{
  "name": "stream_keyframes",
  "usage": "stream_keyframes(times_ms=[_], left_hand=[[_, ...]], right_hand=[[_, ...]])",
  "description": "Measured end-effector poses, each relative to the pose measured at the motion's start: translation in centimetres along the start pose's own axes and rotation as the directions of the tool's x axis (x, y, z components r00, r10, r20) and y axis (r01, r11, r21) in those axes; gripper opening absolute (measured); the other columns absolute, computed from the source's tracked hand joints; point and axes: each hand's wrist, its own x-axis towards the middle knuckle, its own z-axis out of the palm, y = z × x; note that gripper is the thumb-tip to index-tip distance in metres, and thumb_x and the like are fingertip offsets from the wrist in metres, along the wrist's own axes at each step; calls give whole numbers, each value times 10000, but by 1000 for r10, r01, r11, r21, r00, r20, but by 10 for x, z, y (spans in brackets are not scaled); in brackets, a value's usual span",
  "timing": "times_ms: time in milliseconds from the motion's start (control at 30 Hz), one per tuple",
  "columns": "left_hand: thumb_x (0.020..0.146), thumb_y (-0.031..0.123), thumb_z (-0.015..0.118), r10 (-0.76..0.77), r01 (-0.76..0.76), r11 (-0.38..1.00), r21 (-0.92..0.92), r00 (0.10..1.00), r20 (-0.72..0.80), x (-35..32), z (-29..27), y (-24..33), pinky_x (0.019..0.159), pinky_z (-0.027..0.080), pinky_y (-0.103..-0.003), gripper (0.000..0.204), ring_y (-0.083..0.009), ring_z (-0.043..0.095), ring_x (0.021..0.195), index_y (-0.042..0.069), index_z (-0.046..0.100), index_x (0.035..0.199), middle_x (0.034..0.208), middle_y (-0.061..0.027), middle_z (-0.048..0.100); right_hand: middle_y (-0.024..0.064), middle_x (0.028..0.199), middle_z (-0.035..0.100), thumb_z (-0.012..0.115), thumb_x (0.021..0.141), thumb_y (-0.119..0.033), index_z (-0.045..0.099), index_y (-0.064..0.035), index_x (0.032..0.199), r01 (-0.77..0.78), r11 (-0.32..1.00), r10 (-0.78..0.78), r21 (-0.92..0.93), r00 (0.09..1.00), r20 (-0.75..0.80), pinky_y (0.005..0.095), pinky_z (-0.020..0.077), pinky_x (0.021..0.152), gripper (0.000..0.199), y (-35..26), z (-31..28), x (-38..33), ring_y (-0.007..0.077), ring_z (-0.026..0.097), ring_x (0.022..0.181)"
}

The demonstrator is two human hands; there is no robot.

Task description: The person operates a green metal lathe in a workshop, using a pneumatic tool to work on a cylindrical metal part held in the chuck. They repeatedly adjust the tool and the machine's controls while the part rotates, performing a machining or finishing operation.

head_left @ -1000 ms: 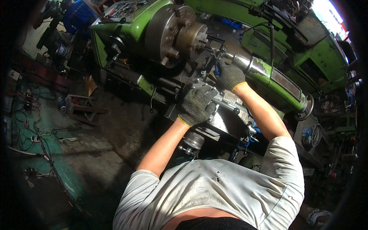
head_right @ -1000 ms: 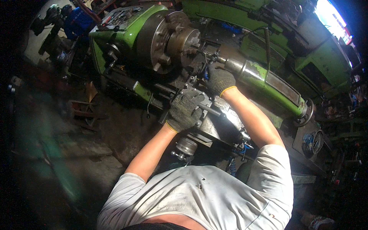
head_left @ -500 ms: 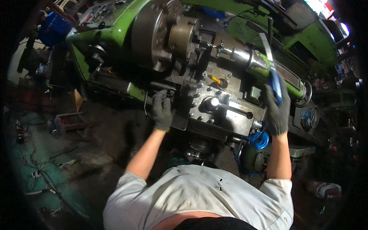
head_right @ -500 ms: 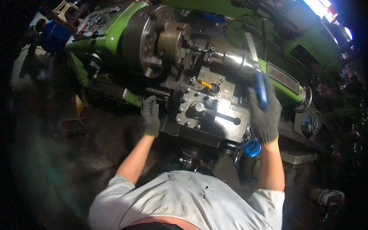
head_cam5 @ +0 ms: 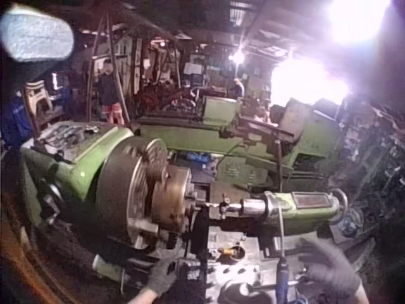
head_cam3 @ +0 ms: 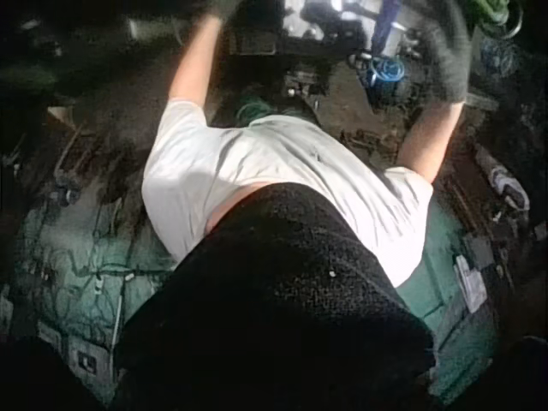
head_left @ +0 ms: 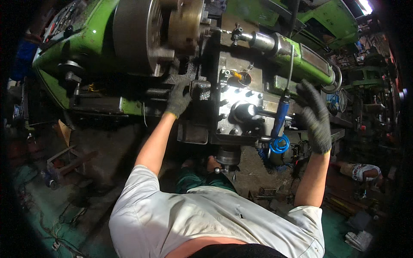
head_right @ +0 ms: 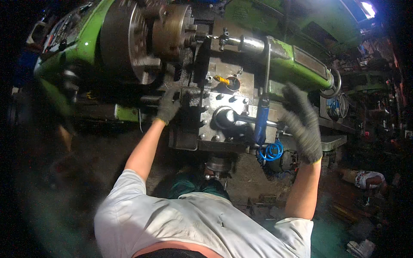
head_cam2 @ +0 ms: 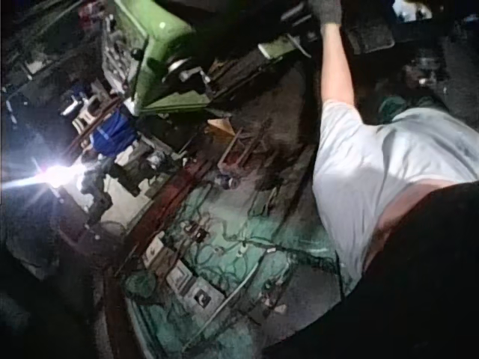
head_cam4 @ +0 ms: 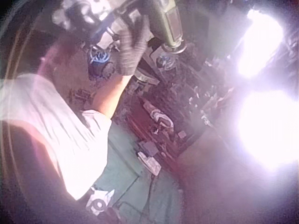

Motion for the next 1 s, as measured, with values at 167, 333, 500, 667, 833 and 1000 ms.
stream_keyframes(times_ms=[167,333,500,667,833,1000], left_hand=[[902,160,688,-158,147,987,-63,959,-235,-15,-18,-12,1066,455,-442,374,-378,586,1227,50,661,1258,1260,-188,655],[935,252,667,-199,405,533,743,914,-355,-148,-41,-114,1065,433,-509,408,-384,592,1205,54,649,1292,1342,-193,638],[925,223,677,-153,245,835,492,963,-220,-115,-43,-89,1076,429,-499,422,-383,576,1240,63,643,1314,1345,-199,633],[876,179,715,257,-266,957,118,963,81,43,-19,41,1072,450,-456,446,-366,596,1226,81,655,1307,1273,-167,671],[804,280,798,507,-577,815,57,756,414,133,37,99,1049,471,-454,544,-351,619,1203,138,672,1314,1306,-143,670],[785,513,734,589,-736,673,76,595,547,143,89,129,851,525,-476,541,-355,672,998,213,710,1235,1139,-122,700]], right_hand=[[124,1215,694,707,975,-222,629,-5,1339,-128,982,115,-136,988,-101,338,544,931,431,66,2,54,185,665,1096],[94,1127,730,757,929,-184,657,-31,1312,-38,928,113,-372,977,181,296,551,860,424,99,49,103,145,678,975],[164,1103,737,803,864,-257,654,-84,1330,428,824,-237,-372,856,458,378,562,858,519,106,89,141,248,713,983],[192,1113,728,764,841,-269,704,-83,1212,456,654,-76,-604,834,547,444,553,917,419,102,108,165,373,707,1034],[157,1017,752,730,877,-157,684,-30,1141,172,921,-94,-349,969,230,353,570,875,296,120,75,152,240,737,955],[68,1019,741,766,899,-187,678,-32,1166,94,990,-95,-104,995,-6,322,566,806,321,162,44,122,179,708,910]])
